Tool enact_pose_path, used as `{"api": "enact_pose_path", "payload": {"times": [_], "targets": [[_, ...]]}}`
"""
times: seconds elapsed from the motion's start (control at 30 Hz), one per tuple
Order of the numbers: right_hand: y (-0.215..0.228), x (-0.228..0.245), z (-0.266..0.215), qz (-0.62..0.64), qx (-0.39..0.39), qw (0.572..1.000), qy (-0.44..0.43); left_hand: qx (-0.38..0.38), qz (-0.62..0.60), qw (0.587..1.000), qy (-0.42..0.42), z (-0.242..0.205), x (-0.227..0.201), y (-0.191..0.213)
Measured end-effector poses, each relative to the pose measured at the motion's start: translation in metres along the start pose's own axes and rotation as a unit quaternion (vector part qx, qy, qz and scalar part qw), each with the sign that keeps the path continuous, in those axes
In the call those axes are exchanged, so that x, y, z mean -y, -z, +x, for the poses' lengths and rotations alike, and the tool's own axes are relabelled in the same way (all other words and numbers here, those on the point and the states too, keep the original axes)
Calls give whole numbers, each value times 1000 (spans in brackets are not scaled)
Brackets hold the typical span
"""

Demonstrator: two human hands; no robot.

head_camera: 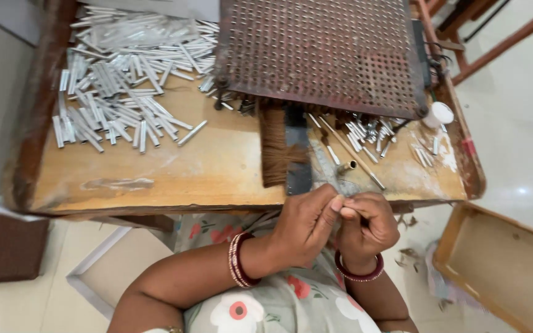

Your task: Assembling small cylindrical metal tubes with internal components at a workshop bench.

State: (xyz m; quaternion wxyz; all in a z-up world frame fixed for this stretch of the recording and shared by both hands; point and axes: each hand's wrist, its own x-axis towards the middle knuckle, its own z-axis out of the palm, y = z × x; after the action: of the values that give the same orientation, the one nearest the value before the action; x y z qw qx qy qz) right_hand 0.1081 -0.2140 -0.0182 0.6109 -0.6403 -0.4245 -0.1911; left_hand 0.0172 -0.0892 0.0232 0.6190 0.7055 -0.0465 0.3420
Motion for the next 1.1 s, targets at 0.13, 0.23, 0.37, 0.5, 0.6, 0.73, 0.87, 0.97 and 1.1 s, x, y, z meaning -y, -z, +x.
{"api": "enact_pose_path", "payload": {"times": [0.13,0.23,0.37,0.5,0.6,0.73,0.87,0.97,1.1], "targets": [[-15,-6,1,-6,1,999,36,20,91,995,-44,5,6,35],[-11,-18,6,65,-64,995,46,122,393,911,-30,34,23,93],[5,-25,12,81,-101,991,29,-30,625,778,52,80,61,205],[10,-24,12,61,-105,992,17,-41,672,739,37,109,78,260],[10,-24,9,57,-99,993,15,5,669,743,-1,116,89,265],[8,-23,9,54,-91,994,15,5,681,731,-43,113,118,268],[5,-19,14,58,-84,995,16,-22,711,698,-80,118,121,270],[9,-21,12,53,-83,995,19,-51,661,746,-59,127,115,275],[13,-19,12,53,-88,995,15,-153,431,889,-25,140,122,305]]}}
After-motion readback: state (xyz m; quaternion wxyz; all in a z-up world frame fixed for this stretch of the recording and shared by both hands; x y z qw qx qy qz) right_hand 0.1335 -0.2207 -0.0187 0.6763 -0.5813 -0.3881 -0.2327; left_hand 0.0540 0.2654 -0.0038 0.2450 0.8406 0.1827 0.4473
